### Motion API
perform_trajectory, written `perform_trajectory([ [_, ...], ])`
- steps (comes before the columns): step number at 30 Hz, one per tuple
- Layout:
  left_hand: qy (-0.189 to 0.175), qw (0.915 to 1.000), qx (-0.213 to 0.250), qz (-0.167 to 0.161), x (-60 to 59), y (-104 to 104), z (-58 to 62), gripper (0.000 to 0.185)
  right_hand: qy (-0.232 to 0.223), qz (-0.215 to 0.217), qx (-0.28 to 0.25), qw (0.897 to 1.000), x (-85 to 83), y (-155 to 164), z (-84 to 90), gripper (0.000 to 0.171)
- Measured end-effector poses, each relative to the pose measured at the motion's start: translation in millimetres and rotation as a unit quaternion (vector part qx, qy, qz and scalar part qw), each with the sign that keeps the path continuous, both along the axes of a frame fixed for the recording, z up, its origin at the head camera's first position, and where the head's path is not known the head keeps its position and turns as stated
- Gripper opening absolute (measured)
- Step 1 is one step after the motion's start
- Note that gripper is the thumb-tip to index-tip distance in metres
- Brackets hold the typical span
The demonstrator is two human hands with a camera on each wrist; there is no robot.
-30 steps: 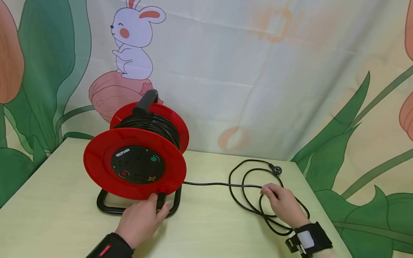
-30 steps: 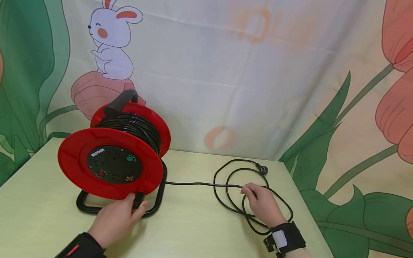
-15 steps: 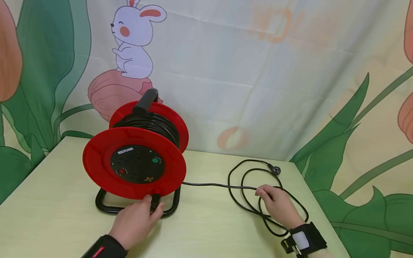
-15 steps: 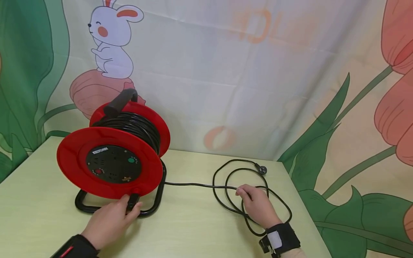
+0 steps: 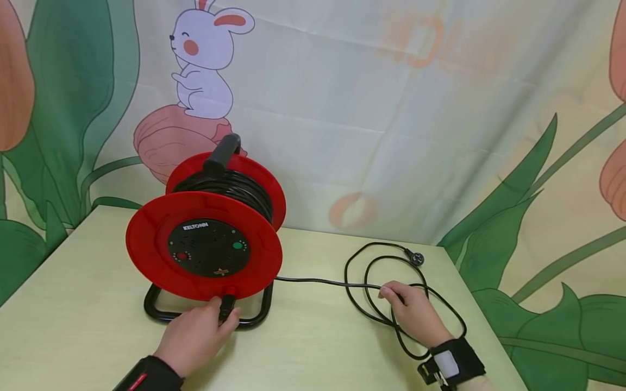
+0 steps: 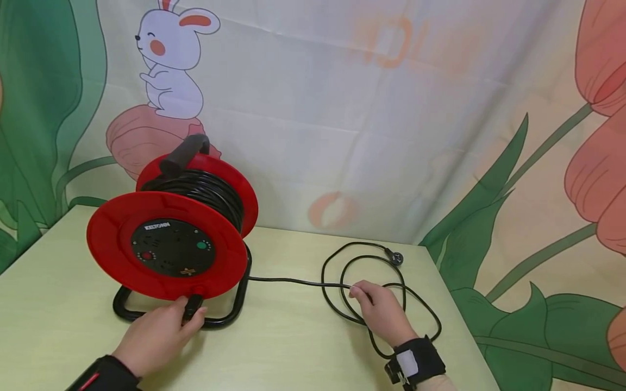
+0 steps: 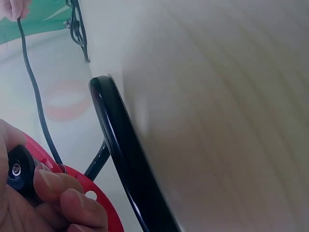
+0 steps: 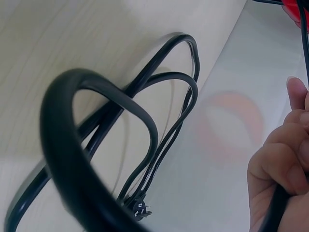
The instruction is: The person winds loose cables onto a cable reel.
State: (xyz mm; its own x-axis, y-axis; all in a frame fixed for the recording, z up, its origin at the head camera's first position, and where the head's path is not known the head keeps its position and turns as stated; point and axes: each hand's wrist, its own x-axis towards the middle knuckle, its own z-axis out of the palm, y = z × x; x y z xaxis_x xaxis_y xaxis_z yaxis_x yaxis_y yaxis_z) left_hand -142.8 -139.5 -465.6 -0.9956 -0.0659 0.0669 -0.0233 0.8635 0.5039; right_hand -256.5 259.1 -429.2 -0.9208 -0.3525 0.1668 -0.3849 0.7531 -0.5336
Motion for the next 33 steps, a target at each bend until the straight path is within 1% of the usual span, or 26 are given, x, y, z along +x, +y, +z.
perform_trajectory([
  [4, -0.004, 1.0, 0.002, 0.002, -0.2, -2.8, -0.6, 0.034, -0.013, -0.005, -0.003, 1.0, -0.9, -1.6, -3.7, 0.019],
  [8, -0.01, 0.9999, 0.01, 0.002, 1.0, -6.5, -1.5, 0.034, -0.013, -0.005, -0.003, 1.0, -1.1, -4.1, -8.3, 0.019],
  [16, -0.014, 0.9999, 0.006, -0.001, 4.6, -14.1, -2.3, 0.035, -0.025, 0.002, -0.009, 1.0, 0.2, -10.2, -13.0, 0.023],
  [22, -0.023, 0.9997, 0.009, 0.0, 6.4, -17.5, -2.7, 0.034, -0.032, 0.001, -0.009, 0.999, 0.9, -13.8, -15.4, 0.019],
  [27, -0.015, 0.9998, 0.009, -0.001, 6.3, -20.6, -3.9, 0.035, -0.032, 0.002, -0.011, 0.999, 2.0, -16.1, -17.0, 0.016],
  [33, -0.029, 0.9995, 0.01, -0.002, 7.7, -24.3, -2.0, 0.036, -0.03, 0.003, -0.008, 1.0, 2.5, -19.8, -17.5, 0.015],
])
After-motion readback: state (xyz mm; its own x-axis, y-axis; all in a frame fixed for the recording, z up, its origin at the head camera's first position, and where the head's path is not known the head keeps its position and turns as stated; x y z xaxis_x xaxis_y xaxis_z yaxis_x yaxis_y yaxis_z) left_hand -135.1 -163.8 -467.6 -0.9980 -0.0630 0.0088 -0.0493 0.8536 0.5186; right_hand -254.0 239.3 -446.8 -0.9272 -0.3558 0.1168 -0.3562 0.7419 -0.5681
